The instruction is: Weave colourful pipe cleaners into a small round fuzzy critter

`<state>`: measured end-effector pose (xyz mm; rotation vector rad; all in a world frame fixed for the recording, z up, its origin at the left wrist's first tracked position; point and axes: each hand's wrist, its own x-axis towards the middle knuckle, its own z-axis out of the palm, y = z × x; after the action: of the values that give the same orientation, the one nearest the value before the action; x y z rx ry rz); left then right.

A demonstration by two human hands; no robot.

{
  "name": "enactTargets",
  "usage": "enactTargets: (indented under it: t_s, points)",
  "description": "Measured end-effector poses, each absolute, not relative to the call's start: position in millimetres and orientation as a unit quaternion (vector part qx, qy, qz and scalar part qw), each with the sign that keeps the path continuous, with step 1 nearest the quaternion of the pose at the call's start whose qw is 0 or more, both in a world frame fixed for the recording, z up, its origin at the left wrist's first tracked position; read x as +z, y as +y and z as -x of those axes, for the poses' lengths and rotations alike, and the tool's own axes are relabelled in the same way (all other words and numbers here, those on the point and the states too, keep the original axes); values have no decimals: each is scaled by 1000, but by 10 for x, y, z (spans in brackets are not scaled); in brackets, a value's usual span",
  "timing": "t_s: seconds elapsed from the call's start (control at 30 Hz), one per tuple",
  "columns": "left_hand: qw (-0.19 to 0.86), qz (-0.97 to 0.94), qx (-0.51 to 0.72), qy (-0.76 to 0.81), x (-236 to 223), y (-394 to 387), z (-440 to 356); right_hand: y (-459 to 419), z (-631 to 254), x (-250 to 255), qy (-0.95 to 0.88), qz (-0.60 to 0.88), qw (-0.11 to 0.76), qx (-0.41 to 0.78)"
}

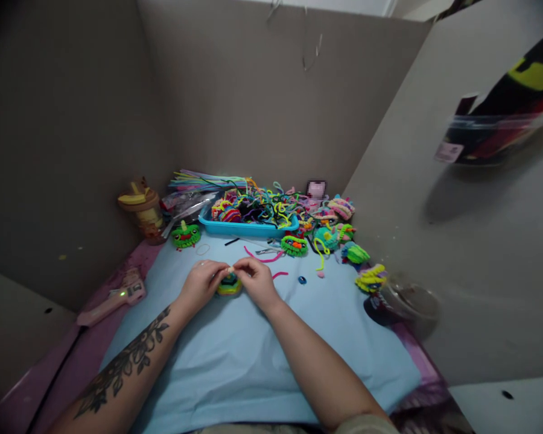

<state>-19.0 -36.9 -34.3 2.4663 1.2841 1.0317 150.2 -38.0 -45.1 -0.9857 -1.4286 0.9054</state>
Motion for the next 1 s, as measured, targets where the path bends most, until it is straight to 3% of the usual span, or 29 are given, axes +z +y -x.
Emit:
enactTargets:
  t_s: [0.7,1.0]
  points:
    - [39,-824,387,412,-349,-404,243,-384,-1465,-462,-540,431,511,511]
    - [74,-809,403,422,-402,-362,278,-352,-1558,-414,-560,441,533,457]
